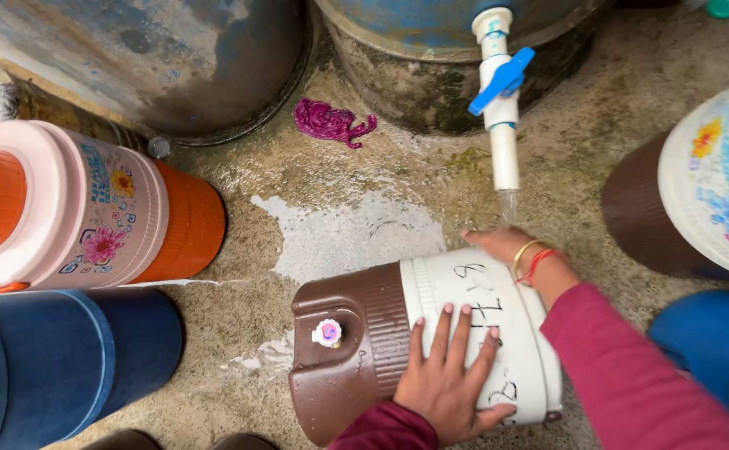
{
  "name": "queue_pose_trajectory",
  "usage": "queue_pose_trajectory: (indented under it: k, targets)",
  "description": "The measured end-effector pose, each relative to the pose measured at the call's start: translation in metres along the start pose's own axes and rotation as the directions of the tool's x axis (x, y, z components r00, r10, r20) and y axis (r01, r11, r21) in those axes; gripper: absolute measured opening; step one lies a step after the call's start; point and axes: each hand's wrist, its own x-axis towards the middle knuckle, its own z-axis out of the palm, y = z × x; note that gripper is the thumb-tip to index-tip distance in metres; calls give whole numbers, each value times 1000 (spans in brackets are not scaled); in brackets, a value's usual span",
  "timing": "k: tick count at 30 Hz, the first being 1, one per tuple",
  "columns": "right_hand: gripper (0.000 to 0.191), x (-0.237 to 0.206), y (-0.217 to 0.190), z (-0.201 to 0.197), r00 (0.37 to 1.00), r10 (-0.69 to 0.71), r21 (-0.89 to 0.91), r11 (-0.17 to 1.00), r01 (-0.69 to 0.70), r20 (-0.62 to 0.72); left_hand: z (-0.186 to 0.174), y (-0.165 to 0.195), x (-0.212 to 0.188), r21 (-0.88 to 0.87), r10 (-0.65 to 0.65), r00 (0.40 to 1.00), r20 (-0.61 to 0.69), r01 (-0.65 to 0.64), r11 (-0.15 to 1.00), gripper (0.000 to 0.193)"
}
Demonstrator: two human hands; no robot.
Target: The person rinses a brown and white plastic water cooler jug under a running tap, rotating it and rubbing its surfaces with their hands to wash the outside and the tap area. They then open the cooler, handle its inner lid and cup, and place the lid back on top.
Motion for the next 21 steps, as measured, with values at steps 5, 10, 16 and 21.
queue_pose_trajectory:
  k: [5, 10, 16, 21]
  targets:
    - [76, 23, 2, 0, 896, 85, 215, 957, -195, 435, 1, 1, -8, -12, -29, 1000, -2, 29, 1000, 93]
    - [73, 18, 7, -1, 862, -5, 192, 975, -107, 506, 10, 2, -11, -2, -18, 1000, -7, 18, 1000, 91]
    - [64, 7, 30, 3, 997, -70, -46, 996, 72, 43, 26, 26, -28, 39, -23, 999, -49, 25, 999, 97]
    - [42, -32, 57, 15, 886, -335, -109, 942, 316, -322, 17, 9, -11, -12, -50, 999, 9, 50, 999, 99]
